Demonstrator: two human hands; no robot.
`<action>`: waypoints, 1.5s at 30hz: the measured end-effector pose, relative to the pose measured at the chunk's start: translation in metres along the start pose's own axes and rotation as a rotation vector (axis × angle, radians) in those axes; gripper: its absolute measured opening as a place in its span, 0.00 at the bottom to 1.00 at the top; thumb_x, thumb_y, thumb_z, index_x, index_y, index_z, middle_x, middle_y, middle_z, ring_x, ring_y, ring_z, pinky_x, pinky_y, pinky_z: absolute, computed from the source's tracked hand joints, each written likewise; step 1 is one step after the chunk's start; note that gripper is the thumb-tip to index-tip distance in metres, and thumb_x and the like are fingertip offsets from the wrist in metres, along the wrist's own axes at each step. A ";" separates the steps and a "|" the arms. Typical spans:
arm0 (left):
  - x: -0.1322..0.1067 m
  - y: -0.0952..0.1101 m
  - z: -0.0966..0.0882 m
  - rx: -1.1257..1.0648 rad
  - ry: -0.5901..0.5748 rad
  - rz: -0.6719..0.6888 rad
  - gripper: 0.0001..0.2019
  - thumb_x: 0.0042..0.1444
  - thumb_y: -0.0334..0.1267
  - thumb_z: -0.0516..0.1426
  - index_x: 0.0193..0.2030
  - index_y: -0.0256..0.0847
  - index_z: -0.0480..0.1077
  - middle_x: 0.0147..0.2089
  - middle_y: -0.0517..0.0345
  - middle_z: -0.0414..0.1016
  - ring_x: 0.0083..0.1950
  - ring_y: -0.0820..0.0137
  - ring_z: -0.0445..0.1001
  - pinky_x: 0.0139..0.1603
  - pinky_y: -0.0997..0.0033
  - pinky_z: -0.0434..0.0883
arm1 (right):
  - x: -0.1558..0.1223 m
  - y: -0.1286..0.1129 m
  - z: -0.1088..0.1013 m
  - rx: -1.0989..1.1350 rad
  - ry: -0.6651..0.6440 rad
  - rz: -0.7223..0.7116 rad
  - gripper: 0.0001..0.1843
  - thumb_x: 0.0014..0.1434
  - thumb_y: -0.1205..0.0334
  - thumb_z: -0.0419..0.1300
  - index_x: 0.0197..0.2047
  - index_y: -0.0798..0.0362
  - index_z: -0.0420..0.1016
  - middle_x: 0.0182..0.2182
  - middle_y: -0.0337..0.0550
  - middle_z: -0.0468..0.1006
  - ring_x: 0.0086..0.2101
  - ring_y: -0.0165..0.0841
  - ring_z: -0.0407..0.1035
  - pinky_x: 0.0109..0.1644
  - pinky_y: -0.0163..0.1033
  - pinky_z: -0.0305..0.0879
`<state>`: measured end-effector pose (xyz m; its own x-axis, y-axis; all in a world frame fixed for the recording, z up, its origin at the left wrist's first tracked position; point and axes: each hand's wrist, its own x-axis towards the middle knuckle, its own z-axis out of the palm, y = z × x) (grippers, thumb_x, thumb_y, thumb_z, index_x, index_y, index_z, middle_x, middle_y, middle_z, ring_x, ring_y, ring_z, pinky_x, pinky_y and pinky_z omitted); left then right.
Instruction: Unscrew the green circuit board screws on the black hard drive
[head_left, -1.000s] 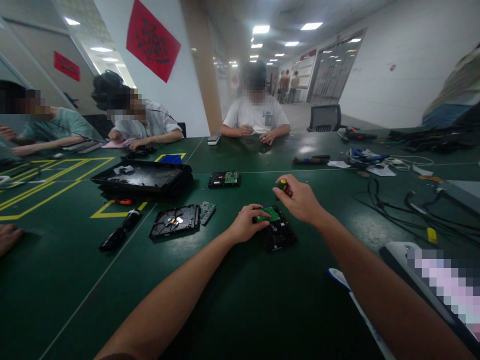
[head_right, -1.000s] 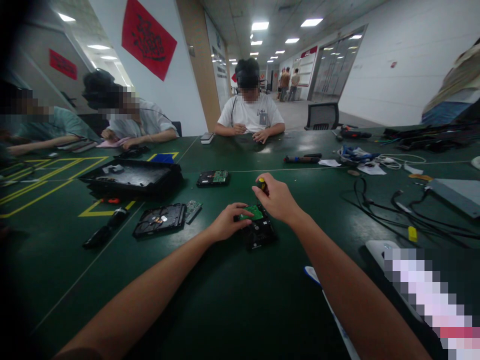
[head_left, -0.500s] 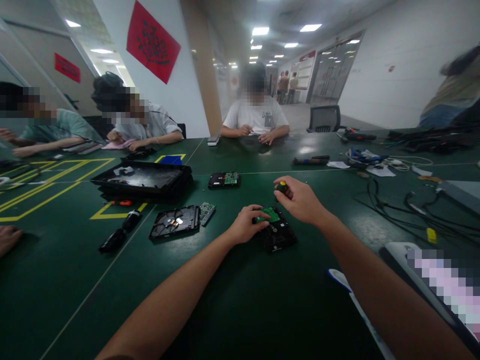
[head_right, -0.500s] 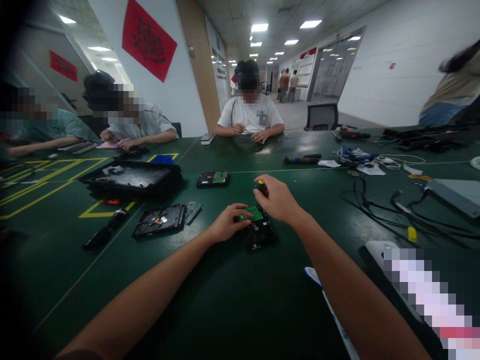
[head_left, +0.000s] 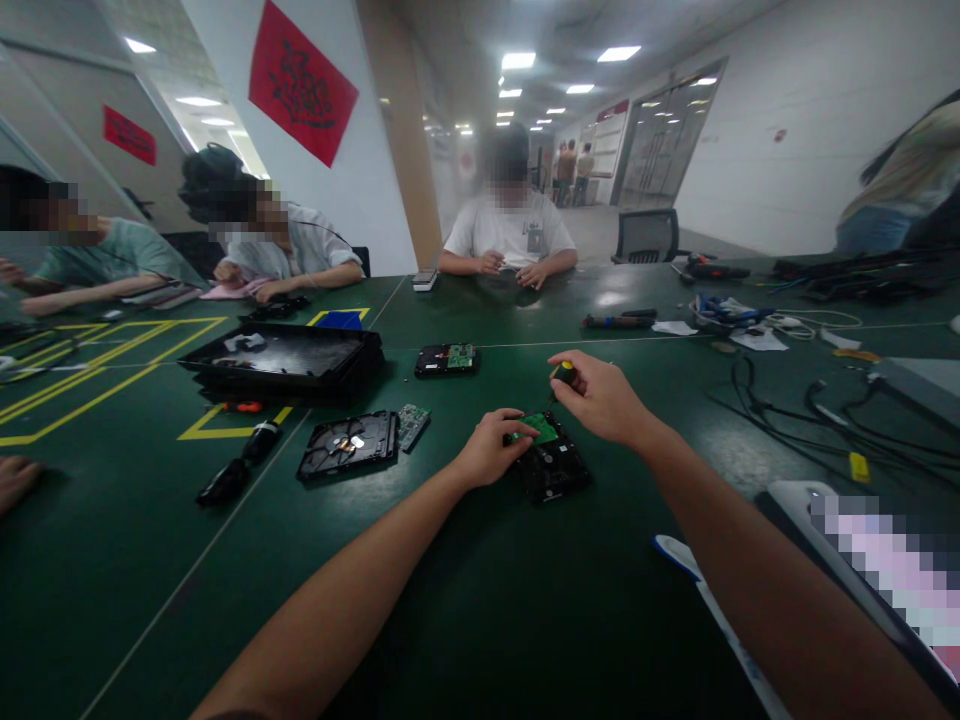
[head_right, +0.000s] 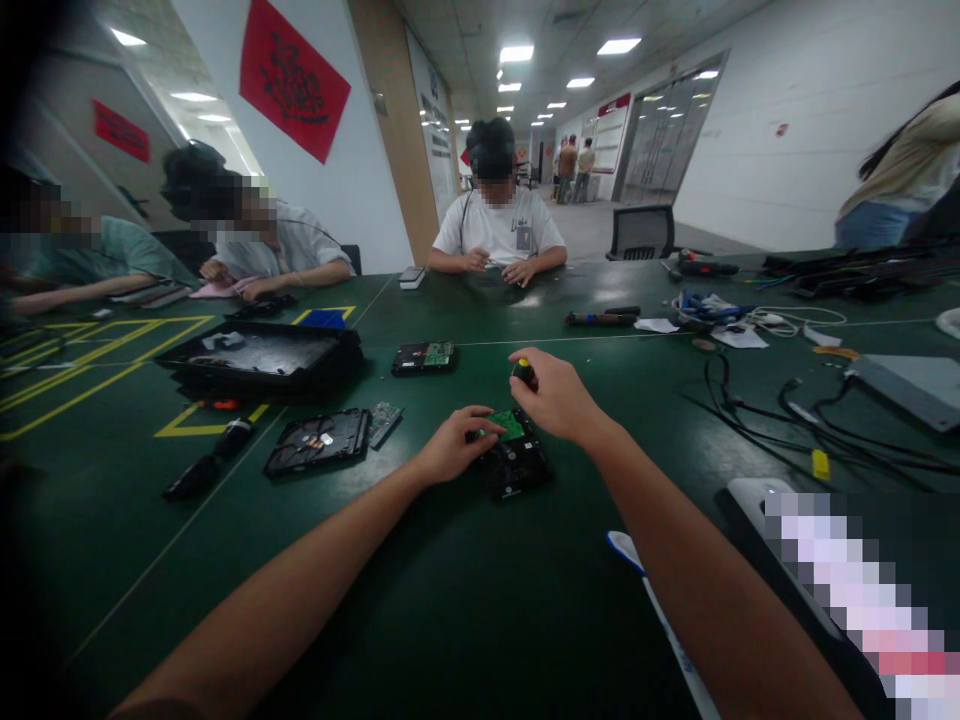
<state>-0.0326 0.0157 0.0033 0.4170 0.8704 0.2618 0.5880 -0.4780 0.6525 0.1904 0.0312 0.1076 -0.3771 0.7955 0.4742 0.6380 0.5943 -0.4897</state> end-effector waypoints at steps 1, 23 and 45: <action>0.000 0.001 0.000 0.001 0.001 -0.001 0.12 0.64 0.39 0.59 0.52 0.51 0.80 0.63 0.50 0.71 0.64 0.55 0.69 0.67 0.48 0.64 | 0.000 0.000 0.000 0.001 0.002 0.002 0.16 0.64 0.61 0.59 0.54 0.54 0.75 0.35 0.45 0.79 0.31 0.35 0.70 0.37 0.41 0.64; 0.000 0.001 0.000 0.028 0.005 0.012 0.12 0.64 0.38 0.59 0.52 0.51 0.80 0.63 0.51 0.71 0.64 0.56 0.70 0.66 0.49 0.65 | 0.001 0.003 0.000 -0.016 0.025 0.012 0.16 0.64 0.60 0.60 0.54 0.54 0.75 0.34 0.44 0.78 0.31 0.34 0.70 0.36 0.39 0.64; -0.001 0.003 -0.001 0.027 0.008 0.001 0.12 0.64 0.38 0.59 0.52 0.51 0.80 0.63 0.51 0.71 0.63 0.55 0.70 0.66 0.47 0.65 | -0.001 -0.003 0.000 0.031 0.005 -0.042 0.18 0.63 0.60 0.60 0.56 0.52 0.74 0.42 0.47 0.77 0.33 0.34 0.69 0.38 0.41 0.66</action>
<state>-0.0320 0.0137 0.0063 0.4127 0.8705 0.2682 0.6056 -0.4822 0.6331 0.1885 0.0282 0.1086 -0.3994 0.7695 0.4984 0.6008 0.6303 -0.4917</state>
